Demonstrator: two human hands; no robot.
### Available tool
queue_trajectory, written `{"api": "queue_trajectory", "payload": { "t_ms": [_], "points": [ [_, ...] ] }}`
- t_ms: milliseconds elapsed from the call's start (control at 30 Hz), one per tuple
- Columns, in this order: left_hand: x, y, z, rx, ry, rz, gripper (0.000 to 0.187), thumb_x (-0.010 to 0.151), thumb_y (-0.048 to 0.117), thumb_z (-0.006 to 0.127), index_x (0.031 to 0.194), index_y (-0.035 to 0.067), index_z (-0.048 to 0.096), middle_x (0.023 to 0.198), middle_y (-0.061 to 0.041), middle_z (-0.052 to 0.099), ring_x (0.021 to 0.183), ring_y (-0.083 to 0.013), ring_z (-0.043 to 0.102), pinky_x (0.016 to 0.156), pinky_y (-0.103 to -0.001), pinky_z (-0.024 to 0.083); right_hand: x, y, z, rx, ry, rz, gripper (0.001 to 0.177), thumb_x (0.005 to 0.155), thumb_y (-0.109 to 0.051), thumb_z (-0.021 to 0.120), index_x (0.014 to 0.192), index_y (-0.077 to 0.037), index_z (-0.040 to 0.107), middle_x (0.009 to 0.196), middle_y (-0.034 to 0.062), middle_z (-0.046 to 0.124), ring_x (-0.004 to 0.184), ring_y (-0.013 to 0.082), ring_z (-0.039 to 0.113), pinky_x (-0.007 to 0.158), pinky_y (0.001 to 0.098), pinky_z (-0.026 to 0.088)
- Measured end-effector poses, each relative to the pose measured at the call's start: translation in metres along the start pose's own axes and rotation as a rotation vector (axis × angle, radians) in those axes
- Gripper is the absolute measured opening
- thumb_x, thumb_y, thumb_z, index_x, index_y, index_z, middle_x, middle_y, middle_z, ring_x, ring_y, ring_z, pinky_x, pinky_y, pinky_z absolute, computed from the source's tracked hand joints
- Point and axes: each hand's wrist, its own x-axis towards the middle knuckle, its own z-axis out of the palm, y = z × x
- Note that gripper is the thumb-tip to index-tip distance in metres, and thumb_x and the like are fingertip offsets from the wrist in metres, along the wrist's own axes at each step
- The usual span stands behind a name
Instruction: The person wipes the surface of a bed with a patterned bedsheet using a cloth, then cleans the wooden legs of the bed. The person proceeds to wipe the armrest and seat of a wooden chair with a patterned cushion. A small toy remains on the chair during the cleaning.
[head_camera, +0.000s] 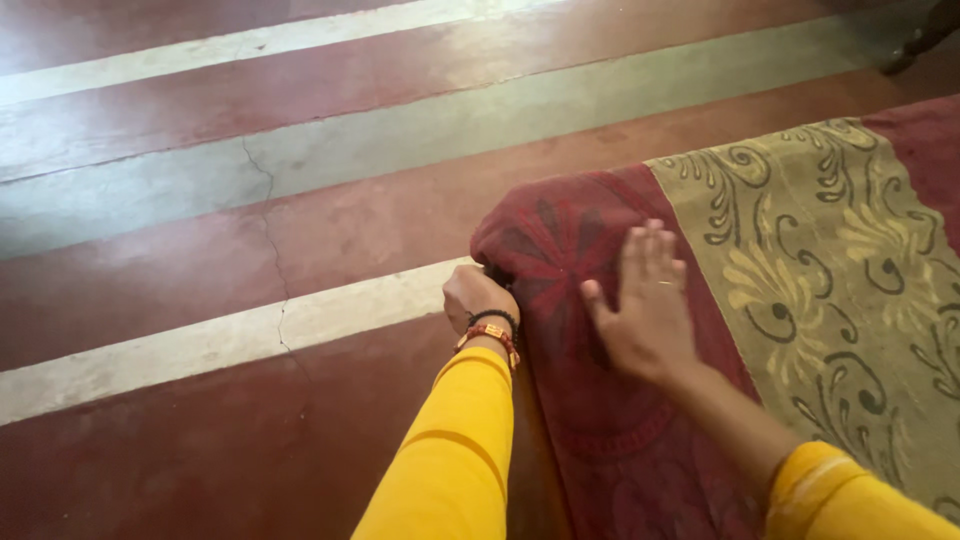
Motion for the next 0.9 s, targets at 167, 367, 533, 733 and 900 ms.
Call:
{"api": "queue_trajectory", "payload": {
  "t_ms": [167, 367, 533, 733, 900],
  "points": [
    [0.0, -0.005, 0.003, 0.021, 0.057, 0.035, 0.015, 0.089, 0.019, 0.072, 0.097, 0.009, 0.079, 0.104, -0.02, 0.075, 0.1, -0.039, 0.072, 0.081, -0.046, 0.059, -0.012, -0.013, 0.002, 0.383, -0.128, -0.275, 0.074, 0.101, -0.038, 0.046, 0.164, -0.004, 0.025, 0.173, 0.0204, 0.016, 0.162, 0.0349, 0.011, 0.13, 0.0465, 0.01],
    [0.004, -0.005, 0.005, 0.014, 0.05, 0.036, 0.015, 0.089, 0.02, 0.072, 0.097, 0.009, 0.079, 0.103, -0.02, 0.075, 0.099, -0.0389, 0.073, 0.08, -0.046, 0.059, 0.015, 0.005, -0.007, 0.178, 0.185, 0.13, 0.07, 0.105, -0.03, 0.053, 0.157, 0.005, 0.022, 0.164, 0.0289, 0.016, 0.154, 0.0407, 0.01, 0.122, 0.0482, 0.008],
    [0.003, -0.006, 0.003, 0.014, 0.03, 0.056, 0.018, 0.086, 0.023, 0.077, 0.096, 0.008, 0.079, 0.102, -0.021, 0.075, 0.098, -0.0385, 0.073, 0.08, -0.046, 0.059, -0.003, -0.024, 0.005, 0.423, -0.038, -0.336, 0.065, 0.103, -0.024, 0.051, 0.16, 0.0, 0.03, 0.168, 0.025, 0.026, 0.158, 0.0365, 0.018, 0.127, 0.0455, 0.013],
    [0.001, -0.007, 0.003, -0.005, 0.041, 0.026, 0.02, 0.085, 0.025, 0.079, 0.097, 0.009, 0.079, 0.102, -0.02, 0.074, 0.097, -0.039, 0.073, 0.079, -0.047, 0.058, 0.016, -0.021, -0.003, 0.278, 0.23, -0.006, 0.062, 0.102, -0.02, 0.053, 0.158, 0.0, 0.032, 0.167, 0.024, 0.027, 0.158, 0.037, 0.017, 0.127, 0.0457, 0.011],
    [0.003, -0.005, 0.002, 0.015, 0.029, 0.008, 0.022, 0.083, 0.028, 0.081, 0.096, 0.01, 0.079, 0.1, -0.019, 0.075, 0.096, -0.0383, 0.074, 0.077, -0.046, 0.059, 0.009, -0.04, 0.012, 0.301, 0.179, -0.226, 0.064, 0.102, -0.019, 0.055, 0.157, 0.001, 0.03, 0.165, 0.0282, 0.024, 0.156, 0.0409, 0.015, 0.124, 0.0496, 0.01]
  ]
}}
